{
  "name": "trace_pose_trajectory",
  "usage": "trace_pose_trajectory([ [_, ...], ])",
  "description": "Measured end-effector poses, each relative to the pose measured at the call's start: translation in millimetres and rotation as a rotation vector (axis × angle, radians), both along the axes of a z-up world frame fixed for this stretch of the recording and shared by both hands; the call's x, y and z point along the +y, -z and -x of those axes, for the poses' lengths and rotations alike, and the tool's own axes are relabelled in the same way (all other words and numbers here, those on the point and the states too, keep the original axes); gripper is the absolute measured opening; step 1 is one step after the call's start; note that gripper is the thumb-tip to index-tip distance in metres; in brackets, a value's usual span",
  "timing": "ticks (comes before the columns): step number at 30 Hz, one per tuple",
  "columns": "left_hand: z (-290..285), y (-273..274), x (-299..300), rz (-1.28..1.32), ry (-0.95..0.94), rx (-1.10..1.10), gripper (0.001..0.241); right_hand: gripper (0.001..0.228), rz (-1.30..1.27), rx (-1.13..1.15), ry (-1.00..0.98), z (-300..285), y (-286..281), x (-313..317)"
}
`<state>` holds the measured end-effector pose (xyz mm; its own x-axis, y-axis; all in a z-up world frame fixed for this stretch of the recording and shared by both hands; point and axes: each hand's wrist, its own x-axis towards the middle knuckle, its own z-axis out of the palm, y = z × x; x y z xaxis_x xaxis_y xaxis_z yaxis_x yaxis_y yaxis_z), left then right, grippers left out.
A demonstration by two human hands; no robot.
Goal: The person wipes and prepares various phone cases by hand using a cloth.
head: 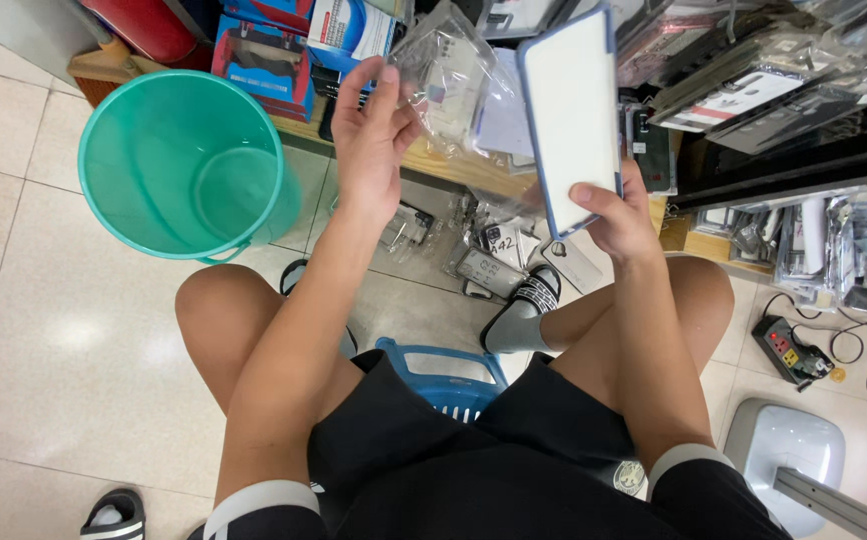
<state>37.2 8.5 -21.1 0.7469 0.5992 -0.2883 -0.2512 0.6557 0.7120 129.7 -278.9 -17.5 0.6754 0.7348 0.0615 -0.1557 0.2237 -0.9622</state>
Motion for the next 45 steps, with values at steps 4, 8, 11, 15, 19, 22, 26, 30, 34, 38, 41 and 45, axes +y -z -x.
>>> trace_pose_trajectory([
  [4, 4.2, -22.6, 10.6, -0.223, -0.074, -0.086, 0.023, 0.021, 0.422, -0.115, 0.057, -24.8, 26.3, -25.8],
  [8, 9.8, -25.9, 17.7, -0.483, -0.171, -0.101, 0.026, 0.023, 0.58, -0.387, -0.035, -16.7, -30.1, -7.1],
  [11, 20.4, -45.6, 24.9, -0.73, -0.211, -0.103, 0.019, 0.032, 0.717, -0.782, 0.088, -19.0, -54.1, -11.1],
  [15, 28.9, -62.3, 21.8, -0.943, -0.1, -0.014, 0.003, 0.037, 0.754, -1.056, 0.532, -27.1, -66.8, -29.3],
  [19, 23.5, -56.0, 9.2, -0.951, -0.032, 0.082, 0.01, 0.053, 0.51, -0.797, 0.586, -27.0, -69.6, -32.3],
  [22, 20.9, -52.8, 3.3, -0.985, 0.047, 0.244, 0.026, 0.04, 0.459, -0.733, 0.576, -30.5, -54.3, -42.0],
  [26, 12.0, -35.0, 0.8, -1.105, 0.041, 0.232, 0.022, 0.033, 0.492, -0.767, 0.285, -27.2, -70.8, -22.1],
  [30, 6.4, -27.5, -1.5, -1.196, -0.009, 0.185, 0.017, 0.024, 0.383, -0.802, 0.146, -21.3, -82.5, -8.0],
  [34, 4.3, -27.7, 2.0, -1.175, -0.022, 0.121, 0.024, 0.021, 0.267, -0.743, 0.121, -20.2, -75.6, 1.1],
  [38, 4.2, -23.8, -3.1, -1.177, 0.028, 0.059, 0.026, 0.019, 0.208, -0.662, 0.197, -32.7, -45.2, -2.6],
  [41, 3.5, -25.6, -7.6, -1.229, 0.065, 0.052, 0.026, 0.013, 0.147, -0.609, 0.304, -47.9, -17.5, -5.4],
  [45, 5.3, -28.6, -13.3, -1.316, 0.101, 0.025, 0.028, 0.013, -0.082, -0.776, 0.162, -26.9, -58.3, 17.9],
])
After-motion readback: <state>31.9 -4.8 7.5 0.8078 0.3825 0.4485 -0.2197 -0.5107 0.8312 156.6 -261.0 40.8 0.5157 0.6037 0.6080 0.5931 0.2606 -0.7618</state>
